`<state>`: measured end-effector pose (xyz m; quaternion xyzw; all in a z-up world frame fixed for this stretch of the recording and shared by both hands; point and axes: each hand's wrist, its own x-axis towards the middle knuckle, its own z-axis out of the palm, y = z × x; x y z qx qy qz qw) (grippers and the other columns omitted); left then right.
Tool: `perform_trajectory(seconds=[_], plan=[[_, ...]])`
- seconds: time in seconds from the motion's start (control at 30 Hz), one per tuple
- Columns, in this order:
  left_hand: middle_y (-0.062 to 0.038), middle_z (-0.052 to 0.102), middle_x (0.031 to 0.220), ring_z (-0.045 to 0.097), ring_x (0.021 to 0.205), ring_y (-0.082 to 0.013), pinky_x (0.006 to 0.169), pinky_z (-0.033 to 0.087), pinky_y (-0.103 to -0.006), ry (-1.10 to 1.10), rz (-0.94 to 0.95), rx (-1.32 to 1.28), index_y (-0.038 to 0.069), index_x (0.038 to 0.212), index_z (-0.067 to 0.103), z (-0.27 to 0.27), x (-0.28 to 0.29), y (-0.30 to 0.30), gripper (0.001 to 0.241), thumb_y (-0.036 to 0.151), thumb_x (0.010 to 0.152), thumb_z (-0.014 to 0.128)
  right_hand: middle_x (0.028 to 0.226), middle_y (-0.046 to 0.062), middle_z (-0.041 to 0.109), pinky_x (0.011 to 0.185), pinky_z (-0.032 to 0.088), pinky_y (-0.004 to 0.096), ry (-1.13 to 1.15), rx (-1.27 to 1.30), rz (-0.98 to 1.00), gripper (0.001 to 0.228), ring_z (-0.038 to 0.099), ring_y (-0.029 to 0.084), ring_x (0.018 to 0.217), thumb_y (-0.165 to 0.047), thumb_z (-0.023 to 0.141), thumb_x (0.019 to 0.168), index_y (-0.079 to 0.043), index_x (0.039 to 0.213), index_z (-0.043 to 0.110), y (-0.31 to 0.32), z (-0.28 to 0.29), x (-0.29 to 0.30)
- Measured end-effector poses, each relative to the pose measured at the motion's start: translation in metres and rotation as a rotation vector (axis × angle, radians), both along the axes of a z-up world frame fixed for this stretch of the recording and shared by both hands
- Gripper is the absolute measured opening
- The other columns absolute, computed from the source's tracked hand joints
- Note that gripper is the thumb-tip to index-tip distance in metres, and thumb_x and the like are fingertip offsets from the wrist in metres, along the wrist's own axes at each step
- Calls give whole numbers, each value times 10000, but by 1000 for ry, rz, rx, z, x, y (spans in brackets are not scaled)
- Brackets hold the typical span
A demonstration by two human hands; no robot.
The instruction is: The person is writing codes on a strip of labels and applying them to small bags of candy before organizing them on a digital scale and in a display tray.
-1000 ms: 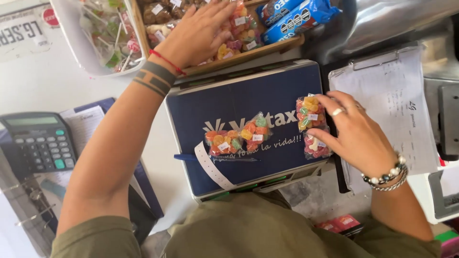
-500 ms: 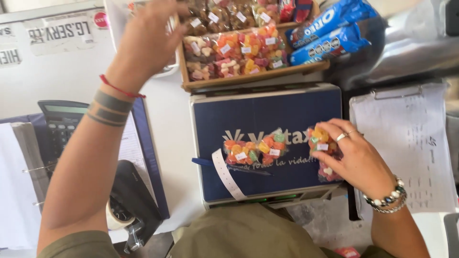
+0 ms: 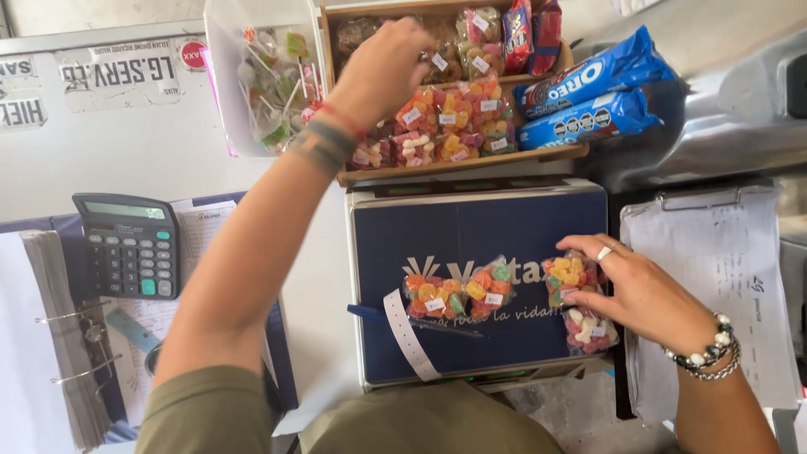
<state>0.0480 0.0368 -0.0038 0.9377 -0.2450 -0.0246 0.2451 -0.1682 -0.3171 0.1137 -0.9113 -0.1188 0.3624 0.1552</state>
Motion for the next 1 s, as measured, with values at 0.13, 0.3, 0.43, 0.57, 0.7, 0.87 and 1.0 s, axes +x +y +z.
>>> perform_trajectory(seconds=[0.13, 0.3, 0.43, 0.57, 0.7, 0.87, 1.0], plan=[[-63, 670, 904, 619, 693, -89, 645, 616, -181, 133, 181, -167, 41, 1001, 669, -23, 46, -44, 56, 77, 990, 627, 1487, -27, 544, 976, 561, 372, 69, -31, -63, 778, 637, 184, 1228, -362, 785, 806, -306, 1497, 431, 3, 0, -1], [-80, 724, 832, 711, 684, -199, 577, 640, -313, 35, 326, -223, 55, 1135, 613, -64, 74, -89, 302, 223, 925, 751, 1413, -73, 575, 812, 569, 332, 114, -52, -113, 645, 620, 152, 764, -386, 730, 850, -308, 1440, 481, 1, 1, -2], [-109, 738, 842, 743, 752, -265, 612, 642, -394, -10, 362, -172, 20, 1278, 523, -68, 67, -92, 565, 219, 861, 848, 1270, -21, 676, 988, 569, 302, -14, 196, -77, 551, 738, 128, 1108, -248, 797, 814, -212, 1327, 597, -11, -6, -7], [-150, 696, 848, 698, 687, -366, 534, 546, -484, -279, 345, 10, 70, 934, 613, -61, 51, -93, 312, 303, 881, 814, 1088, 69, 699, 870, 640, 208, -285, 300, 90, 333, 723, 132, 921, -128, 769, 823, -98, 1138, 666, 15, 16, 23], [-84, 641, 1015, 607, 892, -261, 756, 560, -404, -495, 49, -53, 96, 1017, 638, -21, 19, -101, 217, -38, 851, 602, 1143, 162, 662, 926, 575, 322, -567, 239, 111, 370, 651, 244, 1015, -106, 790, 860, -5, 1186, 647, 48, 26, 80], [-60, 623, 1013, 606, 941, -284, 839, 516, -444, -413, -230, -29, 134, 1051, 689, -17, -6, -97, 352, 270, 771, 853, 1193, 183, 655, 991, 503, 419, -700, 249, 146, 411, 621, 315, 1119, -44, 861, 849, 10, 1207, 667, 71, 40, 114], [-155, 588, 1223, 611, 1082, -345, 911, 525, -469, -97, -239, -388, 81, 1336, 479, 7, -6, -94, 599, -15, 776, 669, 1297, 229, 592, 969, 578, 374, -690, 511, -98, 464, 633, 326, 1170, 80, 825, 962, 60, 1342, 561, 44, 51, 103]])
